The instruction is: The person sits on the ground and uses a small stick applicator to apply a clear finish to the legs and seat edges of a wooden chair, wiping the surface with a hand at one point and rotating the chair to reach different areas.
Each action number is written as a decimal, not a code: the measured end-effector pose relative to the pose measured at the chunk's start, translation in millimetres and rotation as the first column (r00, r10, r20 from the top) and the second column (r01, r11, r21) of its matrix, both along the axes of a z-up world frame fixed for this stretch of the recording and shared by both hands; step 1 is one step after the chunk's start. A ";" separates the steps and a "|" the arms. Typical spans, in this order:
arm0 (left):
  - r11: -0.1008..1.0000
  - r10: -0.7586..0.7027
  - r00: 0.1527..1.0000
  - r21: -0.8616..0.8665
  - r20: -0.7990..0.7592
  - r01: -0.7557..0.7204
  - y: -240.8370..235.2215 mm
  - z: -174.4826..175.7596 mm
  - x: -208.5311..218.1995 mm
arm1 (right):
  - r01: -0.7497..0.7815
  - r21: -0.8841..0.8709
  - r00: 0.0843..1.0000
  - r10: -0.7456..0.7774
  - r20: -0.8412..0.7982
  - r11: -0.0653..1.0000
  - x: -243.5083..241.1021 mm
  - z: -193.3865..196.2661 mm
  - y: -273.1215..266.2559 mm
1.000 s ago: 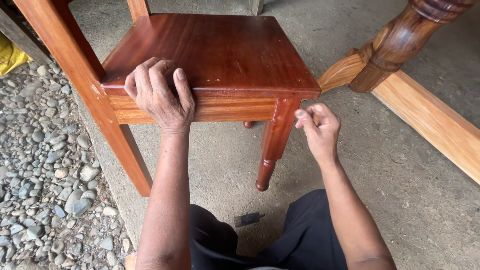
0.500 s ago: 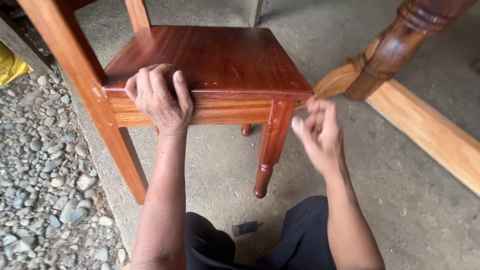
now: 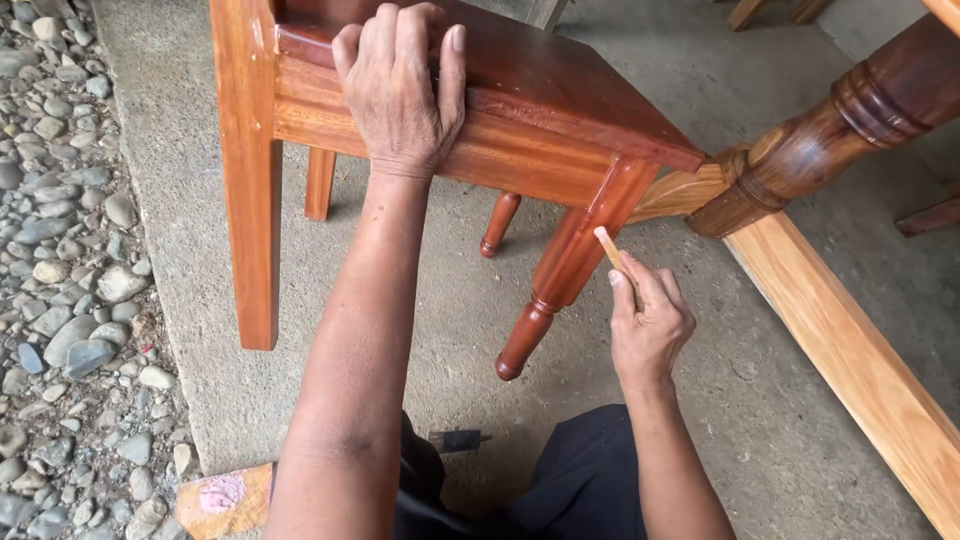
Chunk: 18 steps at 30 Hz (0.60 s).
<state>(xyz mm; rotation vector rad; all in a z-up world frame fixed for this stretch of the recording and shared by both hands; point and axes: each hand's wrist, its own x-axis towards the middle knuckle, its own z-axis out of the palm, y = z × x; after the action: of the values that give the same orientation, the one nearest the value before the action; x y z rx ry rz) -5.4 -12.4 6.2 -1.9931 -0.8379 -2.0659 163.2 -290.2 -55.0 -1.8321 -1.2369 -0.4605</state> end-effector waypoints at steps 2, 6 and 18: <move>1.000 -0.014 1.000 -0.003 -0.002 0.014 1.6 0.5 1.1 | 0.004 0.016 0.992 -0.006 0.123 1.000 -0.6 2.5 2.9; 1.000 -0.025 1.000 -0.005 -0.014 0.024 2.8 -1.9 1.1 | 0.072 -0.025 0.984 -0.067 0.167 0.997 -1.6 7.4 7.7; 1.000 -0.018 0.999 -0.005 -0.039 0.018 2.6 -5.6 0.0 | 0.102 -0.066 0.971 -0.085 0.222 0.993 -2.4 9.7 16.8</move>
<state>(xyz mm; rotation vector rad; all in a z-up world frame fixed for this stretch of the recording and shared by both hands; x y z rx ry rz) -5.4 -9.8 0.6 -2.0441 -0.8219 -2.0290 160.9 -273.4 -45.2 -1.9518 -1.3341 -0.6920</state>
